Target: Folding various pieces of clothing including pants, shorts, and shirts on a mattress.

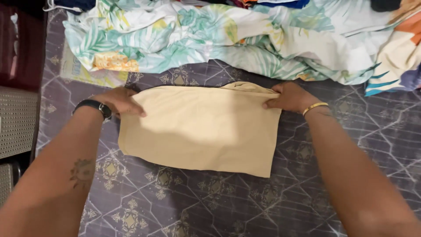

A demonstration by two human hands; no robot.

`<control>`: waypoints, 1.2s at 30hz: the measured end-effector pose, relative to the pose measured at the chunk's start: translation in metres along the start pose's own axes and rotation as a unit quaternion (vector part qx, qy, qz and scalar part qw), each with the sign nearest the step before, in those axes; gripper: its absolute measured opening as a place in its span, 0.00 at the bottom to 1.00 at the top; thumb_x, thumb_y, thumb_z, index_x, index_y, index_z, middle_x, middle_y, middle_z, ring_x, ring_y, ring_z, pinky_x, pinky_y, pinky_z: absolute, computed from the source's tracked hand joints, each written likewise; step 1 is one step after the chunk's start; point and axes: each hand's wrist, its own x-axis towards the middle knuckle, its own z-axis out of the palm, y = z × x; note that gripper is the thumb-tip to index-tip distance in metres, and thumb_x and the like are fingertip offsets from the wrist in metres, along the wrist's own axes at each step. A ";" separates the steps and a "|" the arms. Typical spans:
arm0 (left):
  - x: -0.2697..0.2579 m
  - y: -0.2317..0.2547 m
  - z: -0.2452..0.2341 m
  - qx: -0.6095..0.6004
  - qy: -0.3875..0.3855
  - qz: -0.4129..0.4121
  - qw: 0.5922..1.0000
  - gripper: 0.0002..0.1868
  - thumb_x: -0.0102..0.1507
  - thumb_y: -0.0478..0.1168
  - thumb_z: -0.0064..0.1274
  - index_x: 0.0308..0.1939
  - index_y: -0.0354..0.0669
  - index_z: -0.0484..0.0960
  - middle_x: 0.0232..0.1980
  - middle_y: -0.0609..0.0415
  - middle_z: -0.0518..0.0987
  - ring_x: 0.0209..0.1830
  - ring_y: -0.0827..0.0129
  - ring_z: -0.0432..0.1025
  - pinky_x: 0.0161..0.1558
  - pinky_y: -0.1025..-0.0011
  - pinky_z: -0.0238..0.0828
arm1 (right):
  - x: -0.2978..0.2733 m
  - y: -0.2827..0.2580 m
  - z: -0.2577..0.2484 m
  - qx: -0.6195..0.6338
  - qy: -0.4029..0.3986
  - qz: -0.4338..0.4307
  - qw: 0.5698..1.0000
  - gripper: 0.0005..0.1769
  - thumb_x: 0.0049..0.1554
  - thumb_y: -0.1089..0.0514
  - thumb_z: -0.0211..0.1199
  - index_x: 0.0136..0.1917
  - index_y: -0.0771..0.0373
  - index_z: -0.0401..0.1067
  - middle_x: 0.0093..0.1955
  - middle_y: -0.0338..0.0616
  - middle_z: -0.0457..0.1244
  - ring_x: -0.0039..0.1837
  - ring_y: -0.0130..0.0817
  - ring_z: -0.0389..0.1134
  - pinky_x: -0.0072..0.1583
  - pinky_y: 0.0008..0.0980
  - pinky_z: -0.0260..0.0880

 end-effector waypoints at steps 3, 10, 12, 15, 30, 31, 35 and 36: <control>0.000 -0.009 -0.001 -0.040 -0.001 -0.006 0.999 0.52 0.40 0.58 0.74 0.64 0.38 0.77 0.62 0.41 0.79 0.60 0.48 0.74 0.60 0.55 0.74 | -0.020 -0.012 -0.015 0.046 0.000 0.014 0.999 0.34 0.45 0.38 0.73 0.56 0.64 0.78 0.47 0.53 0.72 0.50 0.47 0.73 0.54 0.42 0.72; -0.127 0.039 -0.050 -0.032 0.125 0.039 0.991 0.29 0.55 0.53 0.70 0.59 0.52 0.85 0.54 0.49 0.85 0.54 0.57 0.78 0.57 0.60 0.73 | -0.100 -0.043 -0.067 0.027 0.111 0.030 0.993 0.24 0.52 0.43 0.69 0.59 0.54 0.77 0.47 0.49 0.72 0.51 0.43 0.72 0.54 0.43 0.71; -0.161 0.037 -0.032 -0.035 0.198 0.072 0.977 0.25 0.56 0.48 0.68 0.58 0.56 0.85 0.54 0.54 0.85 0.53 0.61 0.78 0.57 0.62 0.74 | -0.136 -0.033 -0.074 0.009 0.186 0.001 0.983 0.23 0.54 0.49 0.66 0.62 0.55 0.76 0.49 0.51 0.71 0.51 0.45 0.73 0.55 0.43 0.72; -0.203 0.039 0.006 0.003 0.352 0.174 0.919 0.24 0.56 0.37 0.66 0.56 0.59 0.85 0.56 0.60 0.84 0.55 0.66 0.77 0.57 0.64 0.73 | -0.202 -0.030 -0.059 -0.057 0.339 -0.066 0.937 0.22 0.56 0.58 0.64 0.64 0.55 0.77 0.55 0.50 0.70 0.54 0.48 0.72 0.57 0.43 0.71; -0.197 0.041 0.245 0.028 0.363 0.234 0.901 0.33 0.54 0.32 0.54 0.66 0.46 0.73 0.72 0.49 0.70 0.74 0.58 0.61 0.73 0.53 0.53 | -0.280 0.063 0.241 -0.023 0.342 -0.011 0.939 0.19 0.55 0.59 0.61 0.60 0.60 0.74 0.71 0.52 0.62 0.75 0.52 0.59 0.71 0.50 0.60; -0.204 0.046 0.236 -0.001 0.350 0.215 0.912 0.35 0.53 0.33 0.53 0.67 0.46 0.71 0.73 0.48 0.68 0.75 0.58 0.60 0.74 0.53 0.51 | -0.281 0.055 0.239 0.009 0.354 0.010 0.935 0.19 0.59 0.58 0.59 0.63 0.61 0.73 0.73 0.55 0.61 0.76 0.54 0.58 0.72 0.51 0.58; -0.188 0.054 0.207 -0.022 0.349 0.190 0.917 0.36 0.54 0.35 0.54 0.69 0.47 0.71 0.74 0.46 0.68 0.74 0.57 0.60 0.73 0.51 0.49 | -0.271 0.043 0.225 0.061 0.334 0.034 0.940 0.24 0.53 0.59 0.61 0.63 0.62 0.74 0.73 0.57 0.58 0.75 0.55 0.56 0.71 0.55 0.54; -0.182 0.061 0.197 -0.025 0.366 0.188 0.911 0.35 0.57 0.39 0.55 0.70 0.48 0.71 0.74 0.45 0.68 0.74 0.55 0.59 0.73 0.50 0.49 | -0.260 0.042 0.216 0.039 0.375 0.000 0.926 0.23 0.56 0.58 0.60 0.66 0.61 0.71 0.75 0.56 0.58 0.76 0.55 0.56 0.73 0.54 0.55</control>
